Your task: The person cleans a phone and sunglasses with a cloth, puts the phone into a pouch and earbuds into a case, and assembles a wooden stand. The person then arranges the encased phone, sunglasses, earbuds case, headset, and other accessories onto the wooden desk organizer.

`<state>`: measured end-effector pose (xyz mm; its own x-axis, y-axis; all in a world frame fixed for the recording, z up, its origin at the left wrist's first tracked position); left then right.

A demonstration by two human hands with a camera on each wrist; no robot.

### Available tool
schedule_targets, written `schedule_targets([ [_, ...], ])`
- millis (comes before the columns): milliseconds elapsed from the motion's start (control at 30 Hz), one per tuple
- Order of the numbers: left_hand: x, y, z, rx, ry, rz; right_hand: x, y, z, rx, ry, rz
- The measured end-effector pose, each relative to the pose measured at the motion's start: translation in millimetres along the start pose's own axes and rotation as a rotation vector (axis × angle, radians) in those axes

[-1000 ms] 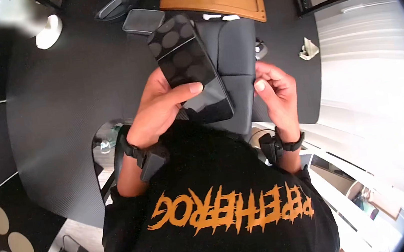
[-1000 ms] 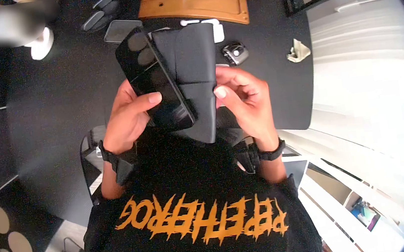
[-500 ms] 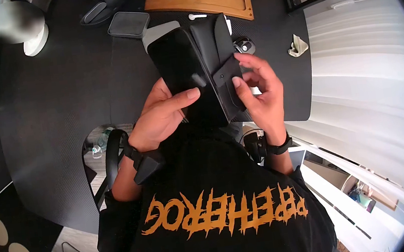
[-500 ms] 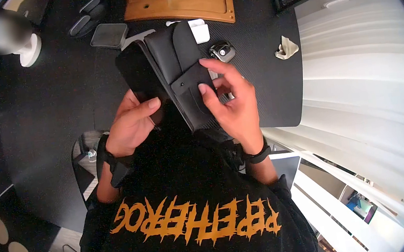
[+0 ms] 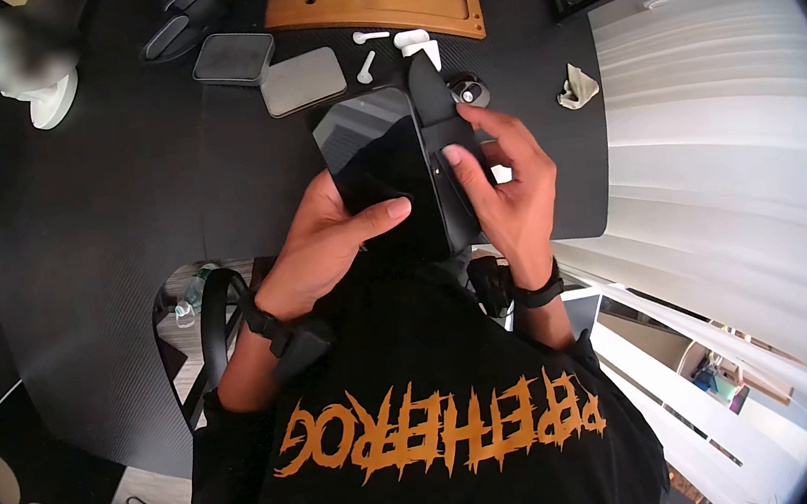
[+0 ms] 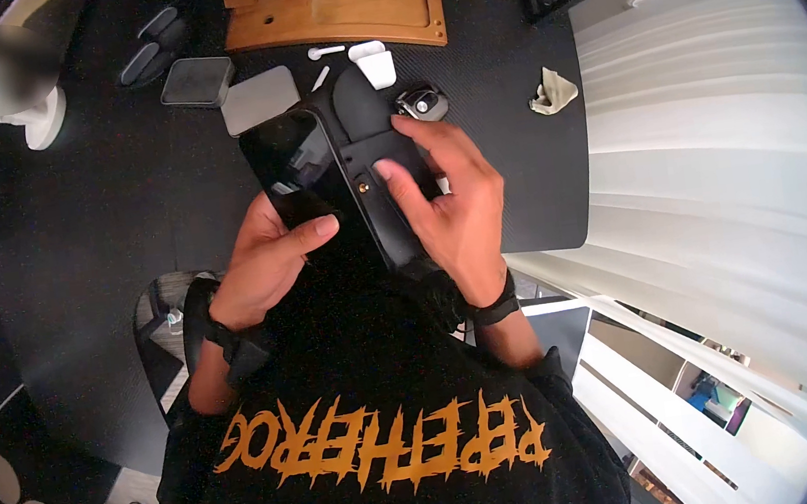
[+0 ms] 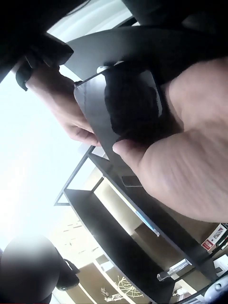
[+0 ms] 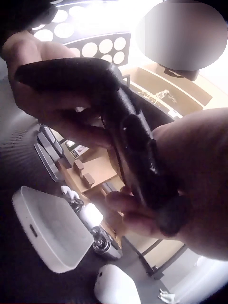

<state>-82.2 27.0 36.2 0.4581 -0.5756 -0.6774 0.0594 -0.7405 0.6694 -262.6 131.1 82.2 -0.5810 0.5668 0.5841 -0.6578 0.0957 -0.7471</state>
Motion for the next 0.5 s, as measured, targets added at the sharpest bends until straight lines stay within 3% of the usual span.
schedule_targets([
  [100, 0, 2, -1, -0.002, 0.024, -0.028, 3, -2, 1, 0.092, -0.046, 0.063],
  [233, 1, 3, -2, -0.005, 0.078, -0.042, 3, -2, -1, 0.085, -0.06, 0.094],
  [500, 5, 6, -2, -0.036, 0.178, 0.037, 19, 16, -10, -0.164, 0.036, 0.351],
])
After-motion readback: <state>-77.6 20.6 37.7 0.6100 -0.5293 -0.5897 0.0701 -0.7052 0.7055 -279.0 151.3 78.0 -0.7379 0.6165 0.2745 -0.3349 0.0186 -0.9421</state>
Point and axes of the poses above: each hand's wrist, its own z-axis towards the middle knuckle, its own x-axis out of the back of the hand, y = z × x, the point moved 2 cm from there along z, towards the middle knuckle, and after that the axes turned 10 degrees about x, right-handed, at the moved point
